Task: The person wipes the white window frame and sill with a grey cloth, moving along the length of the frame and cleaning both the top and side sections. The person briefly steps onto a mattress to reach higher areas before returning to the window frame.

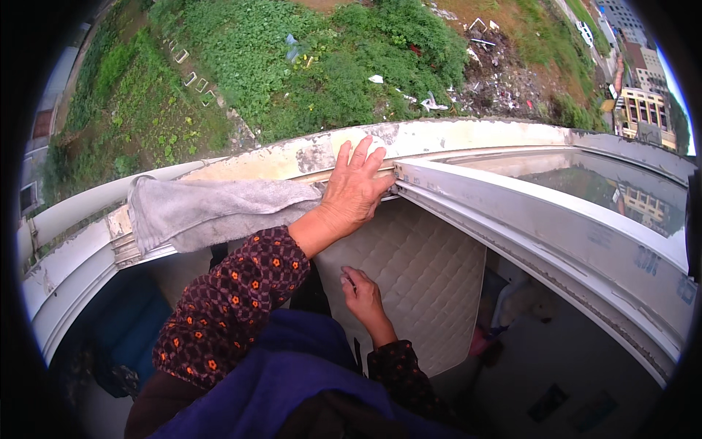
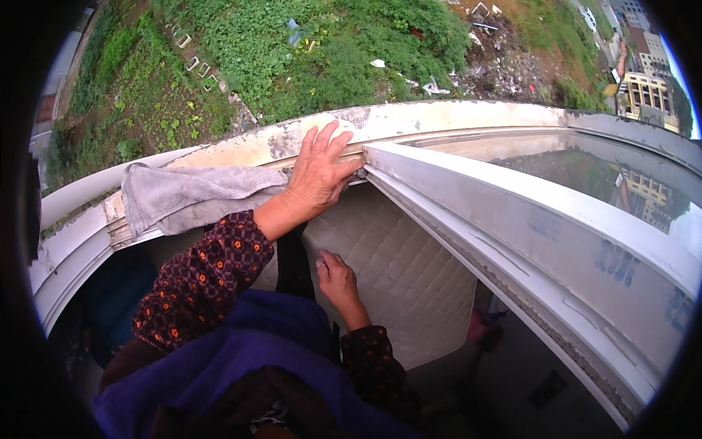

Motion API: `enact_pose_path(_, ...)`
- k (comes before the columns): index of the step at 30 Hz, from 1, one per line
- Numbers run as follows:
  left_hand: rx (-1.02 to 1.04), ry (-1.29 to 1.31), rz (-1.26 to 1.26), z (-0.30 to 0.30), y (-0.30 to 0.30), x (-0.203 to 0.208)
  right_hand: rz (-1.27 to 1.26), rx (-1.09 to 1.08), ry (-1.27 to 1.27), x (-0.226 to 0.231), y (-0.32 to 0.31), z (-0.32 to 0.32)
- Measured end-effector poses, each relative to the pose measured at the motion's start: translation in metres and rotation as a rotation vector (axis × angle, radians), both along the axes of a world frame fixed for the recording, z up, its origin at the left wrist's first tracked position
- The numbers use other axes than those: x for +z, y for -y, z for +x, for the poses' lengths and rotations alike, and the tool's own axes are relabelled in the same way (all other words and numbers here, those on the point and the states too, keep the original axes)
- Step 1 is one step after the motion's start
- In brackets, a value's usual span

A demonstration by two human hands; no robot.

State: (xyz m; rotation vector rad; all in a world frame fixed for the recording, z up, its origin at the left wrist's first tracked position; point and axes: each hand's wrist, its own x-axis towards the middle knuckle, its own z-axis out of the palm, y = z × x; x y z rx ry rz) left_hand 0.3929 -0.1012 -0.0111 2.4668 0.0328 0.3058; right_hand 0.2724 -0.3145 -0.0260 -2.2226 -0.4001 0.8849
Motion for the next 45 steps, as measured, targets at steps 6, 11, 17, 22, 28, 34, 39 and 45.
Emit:
enact_pose_path(6, 0.159, 0.082, -0.208, 0.005, -0.025, 0.008, 0.001, -0.066, -0.041, -0.006, 0.008, -0.004)
enact_pose_path(11, 0.154, 0.061, -0.123, 0.020, 0.000, -0.006, -0.023, -0.027, -0.012, -0.003, 0.000, 0.001)
enact_pose_path(17, 0.114, -0.003, -0.242, 0.011, -0.006, 0.006, 0.000, -0.063, -0.058, -0.016, 0.006, -0.015)
enact_pose_path(22, 0.052, -0.032, -0.080, 0.003, -0.006, -0.002, -0.005, -0.022, -0.052, -0.020, 0.004, -0.022)
enact_pose_path(28, -0.006, -0.106, 0.120, -0.035, -0.040, 0.014, -0.054, -0.013, -0.074, -0.009, -0.003, -0.012)
enact_pose_path(34, 0.092, -0.095, 0.016, -0.080, -0.085, 0.021, -0.019, -0.003, -0.029, -0.015, 0.003, -0.015)
enact_pose_path(39, 0.136, 0.071, -0.314, -0.016, -0.016, 0.013, -0.007, -0.007, -0.081, -0.020, 0.007, -0.024)
enact_pose_path(45, 0.161, 0.018, -0.136, 0.003, 0.009, 0.003, -0.054, -0.012, -0.107, -0.027, 0.017, -0.037)
